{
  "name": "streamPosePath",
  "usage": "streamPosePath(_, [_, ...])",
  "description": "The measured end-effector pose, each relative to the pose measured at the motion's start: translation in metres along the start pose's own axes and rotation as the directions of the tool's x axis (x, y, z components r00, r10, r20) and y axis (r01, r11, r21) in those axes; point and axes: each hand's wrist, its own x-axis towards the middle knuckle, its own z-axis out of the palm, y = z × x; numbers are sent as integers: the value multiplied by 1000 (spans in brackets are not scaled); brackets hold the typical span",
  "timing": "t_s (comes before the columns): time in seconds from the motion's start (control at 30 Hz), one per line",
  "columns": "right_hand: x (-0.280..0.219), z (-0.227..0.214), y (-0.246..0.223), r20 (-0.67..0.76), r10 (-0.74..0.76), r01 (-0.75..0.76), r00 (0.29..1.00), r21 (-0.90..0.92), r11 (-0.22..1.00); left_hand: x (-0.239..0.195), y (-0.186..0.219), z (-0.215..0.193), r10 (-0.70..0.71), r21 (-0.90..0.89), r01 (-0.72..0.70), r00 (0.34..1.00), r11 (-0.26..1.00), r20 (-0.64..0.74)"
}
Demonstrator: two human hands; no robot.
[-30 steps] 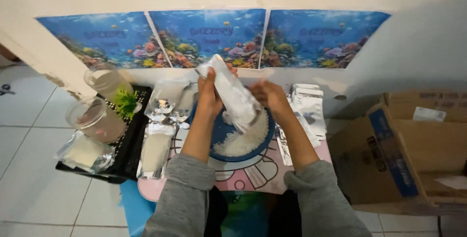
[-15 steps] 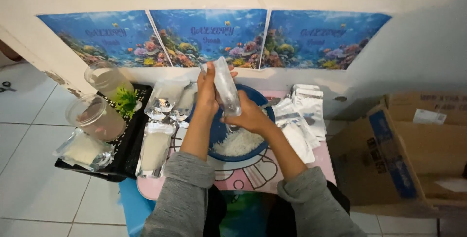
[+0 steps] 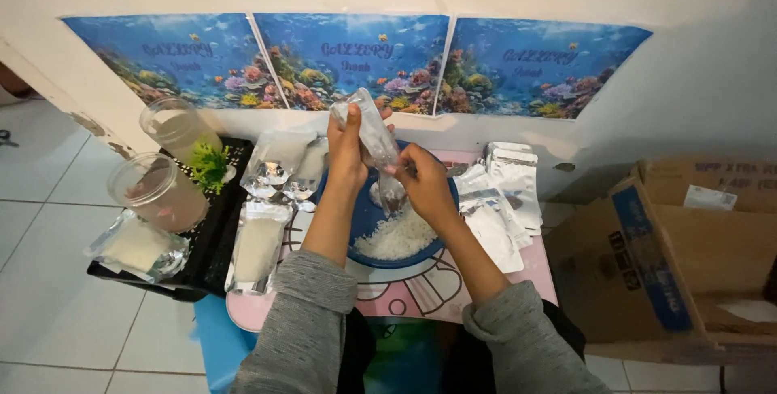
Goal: Packaging white powder from a bowl into small plastic pouches using a spoon.
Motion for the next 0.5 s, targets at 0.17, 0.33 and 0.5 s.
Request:
streamPosePath(0.17, [2,6,16,-18,-43,42,999,-55,998,13,-10,-17,9,231,9,997,973,-76])
streamPosePath(0.33, [8,-12,4,72,0,4,997,-61,998,19,6,-24,124,453,-49,983,890,-138])
streamPosePath(0.5, [10,-25,1,62,103,-96,993,-113,989,9,15,-4,-212,289,256,961,923,-175])
